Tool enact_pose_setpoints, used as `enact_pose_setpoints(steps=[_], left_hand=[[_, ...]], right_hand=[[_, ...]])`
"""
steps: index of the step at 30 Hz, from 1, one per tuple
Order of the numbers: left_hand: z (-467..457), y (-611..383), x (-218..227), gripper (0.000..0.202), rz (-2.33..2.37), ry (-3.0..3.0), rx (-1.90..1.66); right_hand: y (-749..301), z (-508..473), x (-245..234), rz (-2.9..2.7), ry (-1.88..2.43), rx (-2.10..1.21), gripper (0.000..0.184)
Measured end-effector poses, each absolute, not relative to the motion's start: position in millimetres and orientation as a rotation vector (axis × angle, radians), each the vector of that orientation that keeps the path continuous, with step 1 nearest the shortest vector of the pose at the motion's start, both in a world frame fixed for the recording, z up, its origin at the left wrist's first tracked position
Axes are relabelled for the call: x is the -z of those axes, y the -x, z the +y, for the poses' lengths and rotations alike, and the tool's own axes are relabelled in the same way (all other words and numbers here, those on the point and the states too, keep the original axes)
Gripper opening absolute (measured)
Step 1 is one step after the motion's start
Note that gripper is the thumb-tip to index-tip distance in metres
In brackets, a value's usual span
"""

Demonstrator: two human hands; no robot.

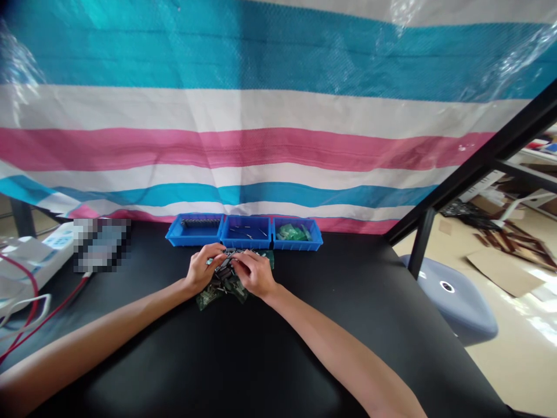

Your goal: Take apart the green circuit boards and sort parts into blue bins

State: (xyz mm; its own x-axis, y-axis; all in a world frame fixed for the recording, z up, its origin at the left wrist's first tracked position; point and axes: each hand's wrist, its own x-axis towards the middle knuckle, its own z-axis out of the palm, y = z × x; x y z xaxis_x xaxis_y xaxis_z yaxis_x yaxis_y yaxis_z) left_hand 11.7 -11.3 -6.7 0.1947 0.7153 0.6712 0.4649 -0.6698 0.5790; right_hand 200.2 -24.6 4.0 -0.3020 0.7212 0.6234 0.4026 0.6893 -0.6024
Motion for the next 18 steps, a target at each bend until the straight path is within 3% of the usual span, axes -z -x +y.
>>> enact_pose_setpoints(steps=[18], left_hand=[[-15.1,-13.8,-2.1,0.02,1.152,-2.236,-1.396]], right_hand=[[-200.4,-26.0,-4.4,-2.079,0.809,-0.423,0.013]])
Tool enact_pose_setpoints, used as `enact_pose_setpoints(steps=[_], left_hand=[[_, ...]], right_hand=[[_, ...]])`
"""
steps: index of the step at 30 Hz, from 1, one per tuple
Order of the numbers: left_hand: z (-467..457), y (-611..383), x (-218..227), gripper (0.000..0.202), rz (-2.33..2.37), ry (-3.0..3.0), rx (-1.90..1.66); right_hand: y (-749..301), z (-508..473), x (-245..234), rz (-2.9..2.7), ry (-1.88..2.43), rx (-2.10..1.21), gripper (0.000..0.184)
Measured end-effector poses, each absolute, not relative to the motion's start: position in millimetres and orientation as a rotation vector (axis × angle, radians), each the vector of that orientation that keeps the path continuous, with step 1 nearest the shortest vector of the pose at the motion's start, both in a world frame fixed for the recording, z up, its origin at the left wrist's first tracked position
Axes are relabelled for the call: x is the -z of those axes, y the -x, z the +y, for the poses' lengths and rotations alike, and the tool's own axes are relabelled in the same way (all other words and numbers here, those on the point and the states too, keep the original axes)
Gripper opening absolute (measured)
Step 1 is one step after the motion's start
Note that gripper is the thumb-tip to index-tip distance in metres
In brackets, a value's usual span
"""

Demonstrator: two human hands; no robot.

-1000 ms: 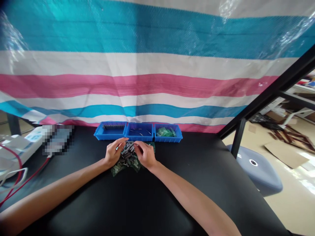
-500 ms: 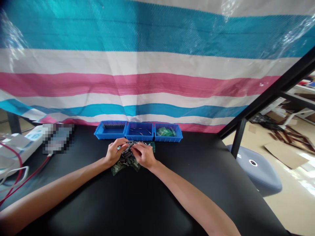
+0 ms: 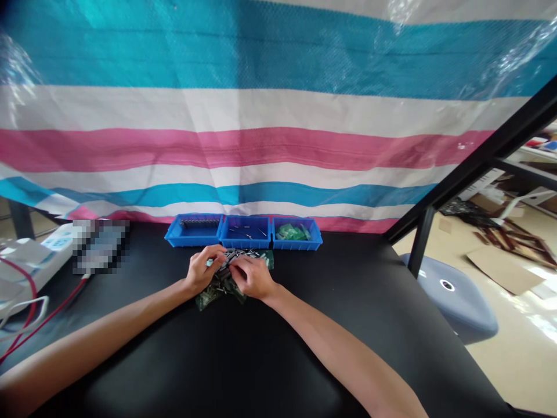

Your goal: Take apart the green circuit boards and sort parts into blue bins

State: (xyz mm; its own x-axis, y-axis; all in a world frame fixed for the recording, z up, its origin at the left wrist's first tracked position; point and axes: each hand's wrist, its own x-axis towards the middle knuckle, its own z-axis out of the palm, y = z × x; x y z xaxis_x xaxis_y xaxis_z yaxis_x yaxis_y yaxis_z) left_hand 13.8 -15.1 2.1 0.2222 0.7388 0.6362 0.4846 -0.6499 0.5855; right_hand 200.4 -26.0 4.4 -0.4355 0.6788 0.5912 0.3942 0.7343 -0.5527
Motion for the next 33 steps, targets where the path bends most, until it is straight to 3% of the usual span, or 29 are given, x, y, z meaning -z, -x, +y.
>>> enact_pose_setpoints(steps=[23,33], left_hand=[[-16.3,-15.6,-9.7,0.025,1.074,-2.258,-1.338],[-16.6,-17.3,-10.3,0.022,1.161,-2.236,-1.343]], right_hand=[[-200.7,-27.6,-5.8,-1.978,0.912,-0.442,0.019],[-203.9,-16.5,-10.0,-1.549,1.2,-0.568,0.033]])
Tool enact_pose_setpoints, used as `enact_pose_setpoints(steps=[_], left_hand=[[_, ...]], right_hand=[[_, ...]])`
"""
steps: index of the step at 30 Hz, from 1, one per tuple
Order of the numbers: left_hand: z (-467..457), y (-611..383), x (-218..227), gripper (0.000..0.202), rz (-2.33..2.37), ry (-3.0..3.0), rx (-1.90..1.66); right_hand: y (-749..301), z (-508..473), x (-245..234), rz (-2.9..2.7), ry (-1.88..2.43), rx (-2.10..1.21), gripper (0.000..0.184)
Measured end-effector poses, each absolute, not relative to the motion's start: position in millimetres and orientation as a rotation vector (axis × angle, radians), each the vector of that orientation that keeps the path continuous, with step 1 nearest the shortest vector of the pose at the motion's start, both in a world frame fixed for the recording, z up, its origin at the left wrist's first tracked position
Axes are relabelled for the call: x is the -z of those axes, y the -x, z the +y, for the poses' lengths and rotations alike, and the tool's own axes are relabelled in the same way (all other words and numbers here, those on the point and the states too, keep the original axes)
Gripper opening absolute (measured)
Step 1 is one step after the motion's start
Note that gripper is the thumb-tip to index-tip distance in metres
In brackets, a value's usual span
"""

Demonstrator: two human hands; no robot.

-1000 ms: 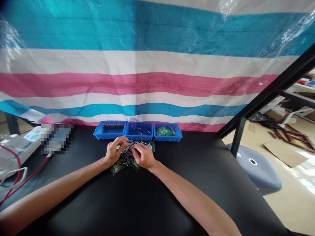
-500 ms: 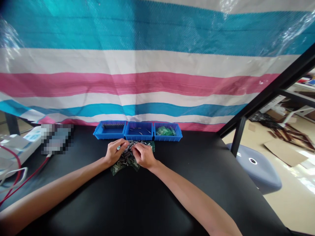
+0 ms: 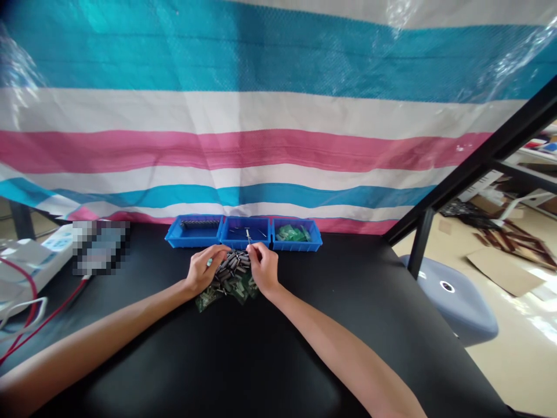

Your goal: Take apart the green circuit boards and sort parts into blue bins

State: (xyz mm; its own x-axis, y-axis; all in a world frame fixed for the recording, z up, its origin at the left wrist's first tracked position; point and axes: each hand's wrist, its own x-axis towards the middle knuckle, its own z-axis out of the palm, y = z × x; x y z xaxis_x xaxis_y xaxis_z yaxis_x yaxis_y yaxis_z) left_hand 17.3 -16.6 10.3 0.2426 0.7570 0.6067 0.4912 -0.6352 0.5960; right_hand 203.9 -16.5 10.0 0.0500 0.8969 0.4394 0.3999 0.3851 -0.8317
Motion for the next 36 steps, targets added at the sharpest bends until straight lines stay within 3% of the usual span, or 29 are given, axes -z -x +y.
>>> enact_pose_setpoints(steps=[24,36], left_hand=[[-17.3,-18.9,-14.4,0.022,1.121,-2.277,-1.35],[-18.1,-18.9,-13.4,0.02,1.122,-2.25,-1.347]], right_hand=[[-204.8,-11.5,-5.2,-1.493,1.342,-0.49,0.043],[-201.1,-15.3,-2.5,-1.778,1.292,-0.341,0.017]])
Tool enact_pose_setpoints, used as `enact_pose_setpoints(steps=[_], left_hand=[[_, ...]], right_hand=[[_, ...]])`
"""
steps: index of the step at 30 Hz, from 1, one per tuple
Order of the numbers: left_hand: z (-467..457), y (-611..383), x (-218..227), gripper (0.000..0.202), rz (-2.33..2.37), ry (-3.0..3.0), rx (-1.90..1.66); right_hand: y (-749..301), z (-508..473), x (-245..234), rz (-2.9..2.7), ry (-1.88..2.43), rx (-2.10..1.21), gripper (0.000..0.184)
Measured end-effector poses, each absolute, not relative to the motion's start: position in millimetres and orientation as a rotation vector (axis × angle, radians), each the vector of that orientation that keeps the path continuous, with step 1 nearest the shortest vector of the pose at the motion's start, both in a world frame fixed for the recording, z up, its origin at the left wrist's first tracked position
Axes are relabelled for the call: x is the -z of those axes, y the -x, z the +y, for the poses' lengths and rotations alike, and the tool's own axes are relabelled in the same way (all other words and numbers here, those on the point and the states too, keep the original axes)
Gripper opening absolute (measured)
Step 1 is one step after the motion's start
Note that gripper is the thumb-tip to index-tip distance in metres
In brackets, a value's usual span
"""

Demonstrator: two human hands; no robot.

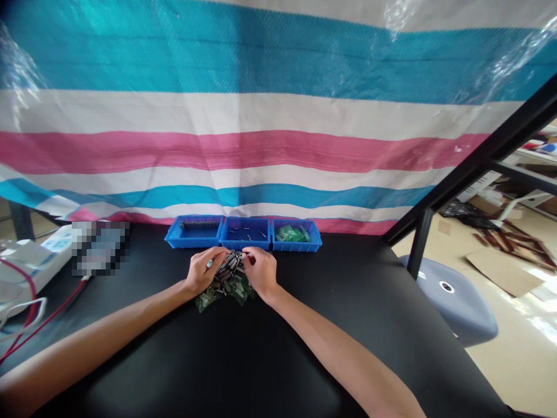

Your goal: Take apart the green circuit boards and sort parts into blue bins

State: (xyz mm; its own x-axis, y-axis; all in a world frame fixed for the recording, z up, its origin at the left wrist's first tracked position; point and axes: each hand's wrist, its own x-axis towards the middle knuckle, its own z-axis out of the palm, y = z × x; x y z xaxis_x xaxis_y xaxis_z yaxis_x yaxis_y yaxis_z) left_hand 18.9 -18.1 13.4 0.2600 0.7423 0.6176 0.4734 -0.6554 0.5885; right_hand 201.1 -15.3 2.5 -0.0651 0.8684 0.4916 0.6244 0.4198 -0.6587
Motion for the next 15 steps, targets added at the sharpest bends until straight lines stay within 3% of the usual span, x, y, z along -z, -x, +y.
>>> enact_pose_setpoints(steps=[6,15], left_hand=[[-17.0,-18.3,-11.5,0.017,1.101,-2.261,-1.36],[-16.8,-18.5,-11.4,0.019,1.118,-2.271,-1.36]], right_hand=[[-196.8,-17.6,-0.2,-1.982,1.46,-0.141,0.011],[-196.6,-21.9,-4.3,-2.081,1.529,-0.12,0.016]])
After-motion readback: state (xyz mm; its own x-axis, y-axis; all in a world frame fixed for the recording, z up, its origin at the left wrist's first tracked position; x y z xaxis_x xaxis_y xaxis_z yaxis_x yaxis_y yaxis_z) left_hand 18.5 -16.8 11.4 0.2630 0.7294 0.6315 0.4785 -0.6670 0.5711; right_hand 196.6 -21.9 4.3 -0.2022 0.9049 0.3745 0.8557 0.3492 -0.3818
